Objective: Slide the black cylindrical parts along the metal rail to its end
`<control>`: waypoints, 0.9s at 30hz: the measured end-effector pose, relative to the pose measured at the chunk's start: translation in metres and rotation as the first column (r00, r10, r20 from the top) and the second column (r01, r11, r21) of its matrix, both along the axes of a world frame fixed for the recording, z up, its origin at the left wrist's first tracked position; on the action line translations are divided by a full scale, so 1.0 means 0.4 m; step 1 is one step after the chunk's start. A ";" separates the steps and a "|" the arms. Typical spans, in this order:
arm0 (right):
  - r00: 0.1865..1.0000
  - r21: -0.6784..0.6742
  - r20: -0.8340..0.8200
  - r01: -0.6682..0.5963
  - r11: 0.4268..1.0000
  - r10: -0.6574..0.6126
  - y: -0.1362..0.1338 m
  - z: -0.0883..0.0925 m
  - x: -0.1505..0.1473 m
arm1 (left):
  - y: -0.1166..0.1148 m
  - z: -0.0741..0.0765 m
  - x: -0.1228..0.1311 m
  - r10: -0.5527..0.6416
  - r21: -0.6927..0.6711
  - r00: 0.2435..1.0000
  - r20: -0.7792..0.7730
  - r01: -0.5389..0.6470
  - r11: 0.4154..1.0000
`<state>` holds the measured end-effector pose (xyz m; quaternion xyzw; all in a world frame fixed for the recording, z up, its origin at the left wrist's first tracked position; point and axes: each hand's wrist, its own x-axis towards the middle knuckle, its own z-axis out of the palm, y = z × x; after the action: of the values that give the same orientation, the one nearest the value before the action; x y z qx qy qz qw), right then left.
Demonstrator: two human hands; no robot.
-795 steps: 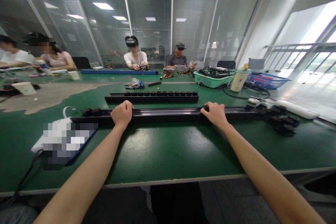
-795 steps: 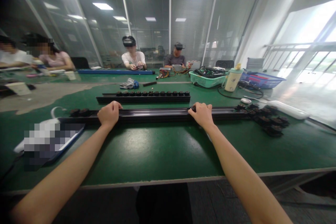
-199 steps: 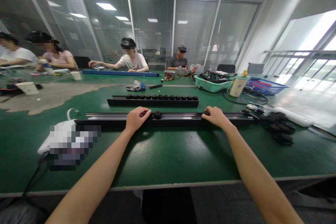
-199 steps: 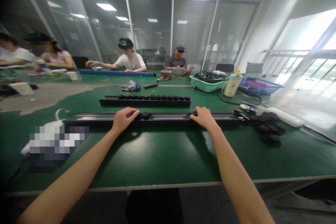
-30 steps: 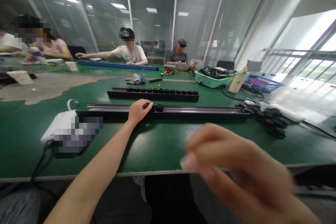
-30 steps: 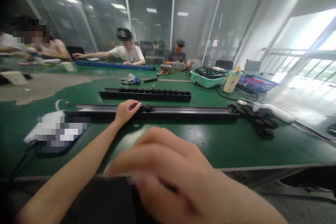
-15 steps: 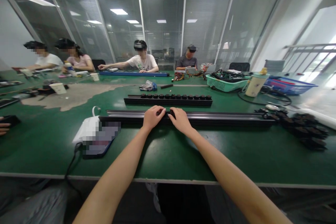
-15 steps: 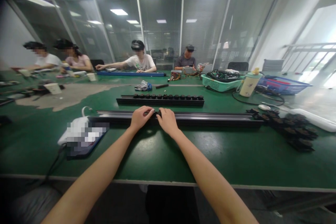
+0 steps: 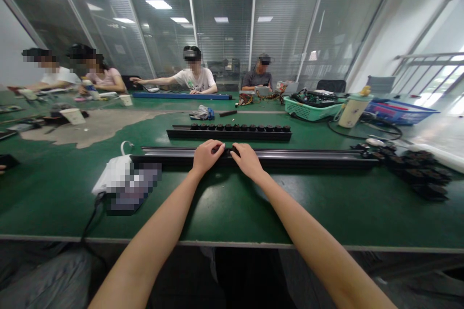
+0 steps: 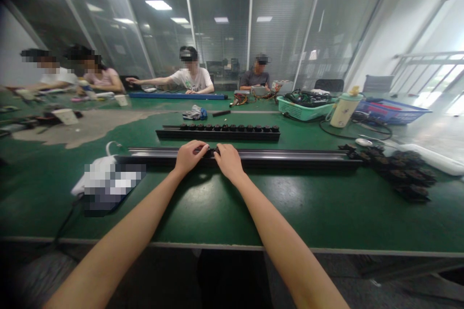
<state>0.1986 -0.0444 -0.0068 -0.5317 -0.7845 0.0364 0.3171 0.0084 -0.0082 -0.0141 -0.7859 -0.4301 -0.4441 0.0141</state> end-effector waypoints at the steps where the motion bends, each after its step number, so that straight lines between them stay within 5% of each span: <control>1: 1.000 0.004 0.004 0.002 1.000 -0.002 -0.001 0.000 0.004 | 0.000 0.000 0.000 0.001 0.000 1.000 0.001 -0.001 1.000; 27: 0.997 0.147 0.068 0.033 0.989 -0.043 -0.009 -0.007 0.042 | -0.001 -0.002 -0.003 0.025 -0.007 1.000 -0.005 -0.025 1.000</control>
<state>0.2153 -0.0480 -0.0096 -0.5230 -0.7856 -0.0459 0.3275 0.0071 -0.0084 -0.0150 -0.7816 -0.4413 -0.4405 0.0179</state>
